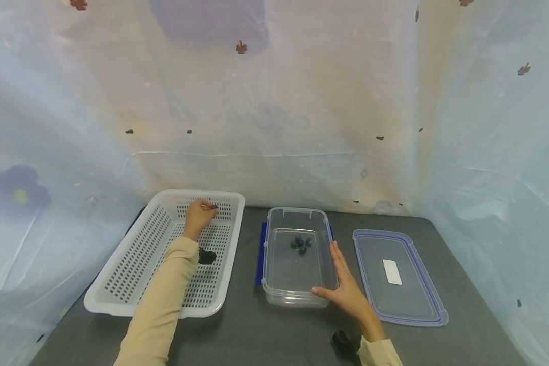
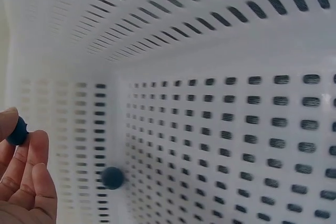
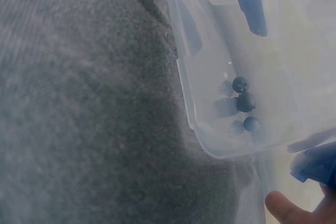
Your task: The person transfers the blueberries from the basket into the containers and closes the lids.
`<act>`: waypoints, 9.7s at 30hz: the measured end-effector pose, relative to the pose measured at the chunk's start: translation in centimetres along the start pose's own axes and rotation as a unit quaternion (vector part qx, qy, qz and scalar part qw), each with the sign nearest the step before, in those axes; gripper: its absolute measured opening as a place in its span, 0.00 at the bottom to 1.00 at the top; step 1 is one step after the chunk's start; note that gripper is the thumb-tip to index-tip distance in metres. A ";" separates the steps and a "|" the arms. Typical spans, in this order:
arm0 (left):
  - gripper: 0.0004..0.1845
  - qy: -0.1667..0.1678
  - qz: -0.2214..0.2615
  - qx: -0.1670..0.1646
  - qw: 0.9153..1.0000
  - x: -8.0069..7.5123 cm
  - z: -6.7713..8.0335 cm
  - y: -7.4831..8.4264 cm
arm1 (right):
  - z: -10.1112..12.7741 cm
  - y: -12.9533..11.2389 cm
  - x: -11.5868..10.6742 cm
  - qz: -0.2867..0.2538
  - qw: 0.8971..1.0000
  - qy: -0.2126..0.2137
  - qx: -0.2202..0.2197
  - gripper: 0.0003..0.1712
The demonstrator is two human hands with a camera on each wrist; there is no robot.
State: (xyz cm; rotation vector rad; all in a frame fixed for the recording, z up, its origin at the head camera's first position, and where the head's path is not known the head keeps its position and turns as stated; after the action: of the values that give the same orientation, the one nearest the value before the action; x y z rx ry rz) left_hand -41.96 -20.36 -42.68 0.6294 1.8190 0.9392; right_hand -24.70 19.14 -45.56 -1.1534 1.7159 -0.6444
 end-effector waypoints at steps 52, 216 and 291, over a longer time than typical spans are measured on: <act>0.18 -0.111 0.269 0.051 0.955 0.8 4.7 14.1 | 0.1 -0.3 0.1 0.001 1.000 -0.001 -0.002 0.66; 0.12 -0.129 0.259 0.100 0.952 6.6 5.9 17.9 | 0.3 -0.1 0.1 0.007 1.000 0.013 -0.005 0.65; 0.13 0.115 -0.043 -0.066 0.990 -0.5 2.5 -5.2 | 1.8 -0.9 0.2 -0.008 1.000 0.013 0.000 0.66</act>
State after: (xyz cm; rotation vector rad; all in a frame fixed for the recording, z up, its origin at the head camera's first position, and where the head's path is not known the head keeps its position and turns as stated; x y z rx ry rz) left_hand -39.53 -22.90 -47.26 0.3693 1.9499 1.0986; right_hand -22.69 18.74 -45.69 -1.1638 1.7299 -0.6730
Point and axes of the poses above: each hand's wrist, its own z-axis away from the middle knuckle, its own x-axis out of the palm, y = z × x, the point moved 9 cm from there along -z, towards the middle knuckle, and after that the axes turned 12 degrees about y, right-handed, at the moved point
